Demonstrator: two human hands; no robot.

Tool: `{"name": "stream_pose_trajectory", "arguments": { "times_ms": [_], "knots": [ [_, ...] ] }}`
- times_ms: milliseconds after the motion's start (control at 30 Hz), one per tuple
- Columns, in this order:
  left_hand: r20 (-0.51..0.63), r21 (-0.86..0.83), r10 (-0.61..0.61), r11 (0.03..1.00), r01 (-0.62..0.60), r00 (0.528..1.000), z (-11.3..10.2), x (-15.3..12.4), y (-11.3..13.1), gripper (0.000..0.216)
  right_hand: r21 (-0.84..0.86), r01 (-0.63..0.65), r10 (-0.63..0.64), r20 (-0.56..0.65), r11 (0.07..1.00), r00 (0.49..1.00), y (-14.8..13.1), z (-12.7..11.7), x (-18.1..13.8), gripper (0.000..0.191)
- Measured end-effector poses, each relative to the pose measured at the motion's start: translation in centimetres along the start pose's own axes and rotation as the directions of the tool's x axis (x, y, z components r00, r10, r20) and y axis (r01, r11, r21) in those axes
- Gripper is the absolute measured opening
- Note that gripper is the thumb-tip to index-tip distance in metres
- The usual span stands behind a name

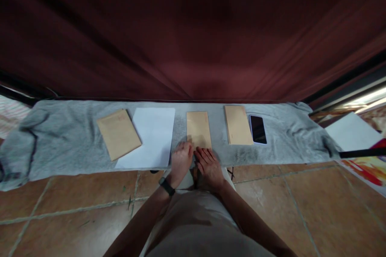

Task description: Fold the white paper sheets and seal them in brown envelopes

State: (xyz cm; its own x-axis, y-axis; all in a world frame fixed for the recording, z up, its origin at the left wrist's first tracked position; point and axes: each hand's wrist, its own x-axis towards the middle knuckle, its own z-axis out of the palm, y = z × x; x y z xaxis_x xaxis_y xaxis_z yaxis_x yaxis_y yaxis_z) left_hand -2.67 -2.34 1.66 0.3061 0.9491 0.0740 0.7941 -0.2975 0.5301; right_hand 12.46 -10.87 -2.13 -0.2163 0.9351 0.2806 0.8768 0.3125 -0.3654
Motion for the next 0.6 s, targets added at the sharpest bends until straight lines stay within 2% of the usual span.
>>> {"name": "stream_pose_trajectory", "arguments": {
  "times_ms": [33,100,167,233,367,467,600],
  "knots": [
    [0.021,0.016,0.145,0.989,-0.146,0.989,0.3,0.1,0.4,0.023,-0.006,0.001,-0.001,-0.018,1.0,1.0,0.0,0.2,-0.1,0.045],
    [0.097,0.008,0.386,0.921,-0.389,0.917,1.2,0.9,0.9,0.035,-0.014,-0.002,0.001,-0.047,1.0,0.999,0.0,0.5,-0.2,0.038],
    [0.172,0.015,0.498,0.861,-0.508,0.85,2.1,2.2,0.9,0.046,-0.012,-0.008,0.007,-0.047,1.0,0.999,-0.1,0.7,-0.2,0.033],
    [0.228,0.045,0.523,0.837,-0.545,0.821,2.8,3.9,0.3,0.054,-0.008,-0.019,0.018,-0.037,1.0,0.999,-0.2,0.7,-0.1,0.034],
    [0.291,0.11,0.518,0.817,-0.566,0.804,2.7,7.7,-1.3,0.059,-0.012,-0.022,0.021,-0.039,1.0,0.999,-0.3,0.4,0.1,0.046],
    [0.285,0.176,0.487,0.82,-0.544,0.826,2.3,10.3,-2.5,0.062,-0.023,-0.018,0.017,-0.039,1.0,0.999,-0.4,0.3,0.1,0.049],
    [0.228,0.266,0.397,0.853,-0.449,0.889,1.8,13.2,-3.5,0.065,-0.043,-0.006,0.004,-0.04,0.999,0.999,-0.4,0.2,0.1,0.052]
  ]
}}
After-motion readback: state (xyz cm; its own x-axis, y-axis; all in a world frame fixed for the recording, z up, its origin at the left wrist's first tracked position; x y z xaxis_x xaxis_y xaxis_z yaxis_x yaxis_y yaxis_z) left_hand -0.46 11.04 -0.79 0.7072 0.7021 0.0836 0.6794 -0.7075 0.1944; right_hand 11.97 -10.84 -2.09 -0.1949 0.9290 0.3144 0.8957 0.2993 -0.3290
